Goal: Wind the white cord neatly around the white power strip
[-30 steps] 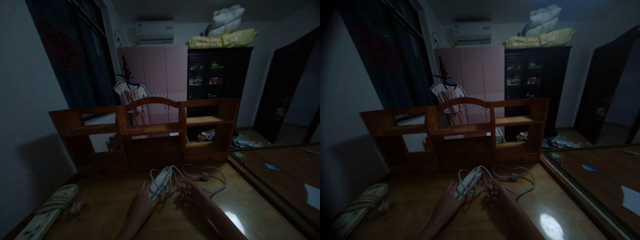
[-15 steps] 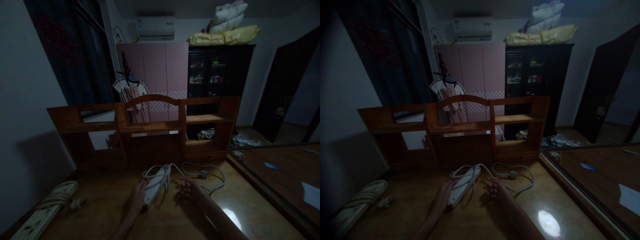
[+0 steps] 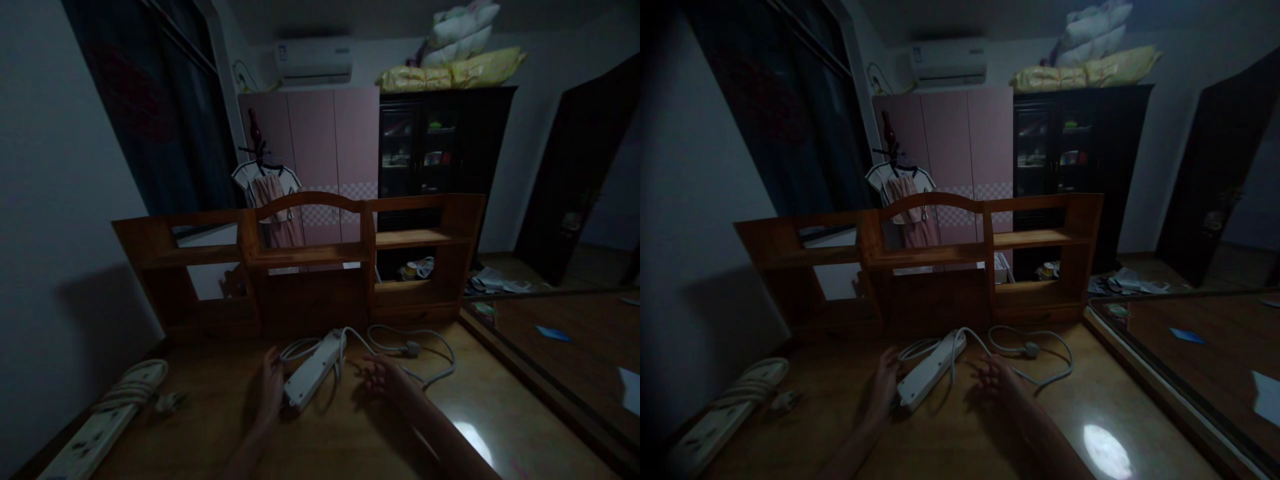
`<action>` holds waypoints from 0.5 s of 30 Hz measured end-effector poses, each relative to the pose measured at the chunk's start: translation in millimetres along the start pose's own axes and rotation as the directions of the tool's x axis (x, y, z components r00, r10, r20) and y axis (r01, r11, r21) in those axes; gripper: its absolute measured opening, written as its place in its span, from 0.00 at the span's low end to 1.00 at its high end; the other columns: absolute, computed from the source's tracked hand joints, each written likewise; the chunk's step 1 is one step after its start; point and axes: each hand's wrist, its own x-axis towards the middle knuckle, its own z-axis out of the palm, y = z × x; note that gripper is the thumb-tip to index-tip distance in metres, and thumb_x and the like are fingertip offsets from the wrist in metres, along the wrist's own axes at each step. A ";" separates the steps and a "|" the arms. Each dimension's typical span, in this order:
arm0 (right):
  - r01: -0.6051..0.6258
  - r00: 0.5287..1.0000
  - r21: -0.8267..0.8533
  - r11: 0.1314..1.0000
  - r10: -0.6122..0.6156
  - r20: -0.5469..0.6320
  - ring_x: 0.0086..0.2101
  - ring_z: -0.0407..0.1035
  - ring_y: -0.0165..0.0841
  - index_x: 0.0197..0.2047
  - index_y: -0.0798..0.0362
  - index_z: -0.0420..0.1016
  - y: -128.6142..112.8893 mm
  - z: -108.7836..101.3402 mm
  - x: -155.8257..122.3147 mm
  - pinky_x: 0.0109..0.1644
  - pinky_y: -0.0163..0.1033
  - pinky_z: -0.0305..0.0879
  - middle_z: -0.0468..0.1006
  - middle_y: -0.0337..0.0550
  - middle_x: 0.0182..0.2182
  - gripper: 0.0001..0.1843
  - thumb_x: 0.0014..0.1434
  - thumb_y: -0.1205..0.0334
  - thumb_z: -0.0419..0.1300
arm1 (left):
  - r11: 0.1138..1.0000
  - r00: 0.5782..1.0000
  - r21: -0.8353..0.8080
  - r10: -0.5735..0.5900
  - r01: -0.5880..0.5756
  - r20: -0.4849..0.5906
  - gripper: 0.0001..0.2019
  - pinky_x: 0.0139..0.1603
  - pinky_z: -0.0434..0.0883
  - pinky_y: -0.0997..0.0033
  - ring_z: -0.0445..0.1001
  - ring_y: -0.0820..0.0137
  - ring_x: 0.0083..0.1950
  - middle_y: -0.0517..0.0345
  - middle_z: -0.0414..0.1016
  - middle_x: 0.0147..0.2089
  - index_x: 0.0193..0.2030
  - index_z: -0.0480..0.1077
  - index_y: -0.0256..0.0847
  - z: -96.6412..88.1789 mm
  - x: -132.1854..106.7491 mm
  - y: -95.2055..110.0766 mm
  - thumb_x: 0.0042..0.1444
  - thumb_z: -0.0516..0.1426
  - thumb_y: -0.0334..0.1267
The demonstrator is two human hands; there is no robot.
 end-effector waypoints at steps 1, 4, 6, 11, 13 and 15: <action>0.002 1.000 -0.001 1.000 -0.002 -0.002 0.27 0.72 0.34 0.42 0.55 0.73 0.3 -0.5 0.4 0.35 0.39 0.64 0.77 0.43 0.28 0.15 0.55 0.55 0.60 | 1.000 1.000 -0.007 0.005 -0.005 -0.014 0.19 0.45 0.73 0.68 0.76 0.67 0.50 0.42 0.69 0.57 0.58 0.57 0.39 -0.6 -0.1 1.1 0.60 0.43 0.35; 0.025 1.000 -0.002 1.000 -0.025 -0.001 0.26 0.71 0.33 0.41 0.55 0.73 -0.5 0.3 -1.7 0.34 0.38 0.63 0.76 0.43 0.28 0.15 0.54 0.54 0.61 | 0.999 0.998 -0.022 0.049 -0.050 -0.048 0.15 0.56 0.68 0.63 0.69 0.65 0.58 0.46 0.67 0.57 0.53 0.60 0.42 -6.5 -3.4 13.5 0.59 0.45 0.35; 0.036 0.999 0.006 0.999 -0.036 0.003 0.26 0.71 0.33 0.40 0.55 0.73 -2.0 2.1 -4.9 0.34 0.38 0.62 0.76 0.43 0.27 0.15 0.54 0.54 0.61 | 0.991 0.987 -0.004 0.136 -0.137 -0.080 0.15 0.64 0.61 0.58 0.63 0.63 0.63 0.48 0.65 0.58 0.54 0.61 0.42 -12.2 -9.2 29.6 0.60 0.47 0.39; 0.056 0.998 0.005 0.998 -0.056 0.037 0.26 0.71 0.32 0.40 0.54 0.73 -2.6 4.4 -11.3 0.35 0.38 0.63 0.76 0.42 0.28 0.14 0.54 0.53 0.60 | 0.860 0.865 0.120 0.501 -0.496 -0.016 0.14 0.62 0.62 0.59 0.68 0.62 0.57 0.49 0.70 0.52 0.51 0.66 0.42 -16.1 -36.2 70.6 0.64 0.47 0.43; 0.057 0.998 0.002 0.998 -0.057 0.041 0.27 0.72 0.33 0.41 0.55 0.73 -1.5 4.0 -11.2 0.35 0.38 0.64 0.77 0.43 0.29 0.15 0.55 0.54 0.59 | 0.853 0.856 0.108 0.494 -0.511 0.148 0.13 0.56 0.67 0.62 0.72 0.63 0.51 0.51 0.74 0.47 0.46 0.69 0.43 -12.7 -47.5 76.7 0.64 0.47 0.44; 0.044 0.999 0.000 0.999 -0.044 0.022 0.27 0.72 0.32 0.41 0.55 0.73 -0.7 3.4 -9.1 0.34 0.37 0.64 0.77 0.43 0.28 0.14 0.55 0.55 0.59 | 0.859 0.842 0.121 0.445 -0.497 0.304 0.14 0.49 0.70 0.65 0.76 0.65 0.44 0.54 0.77 0.41 0.41 0.72 0.45 -9.8 -55.2 76.9 0.64 0.47 0.46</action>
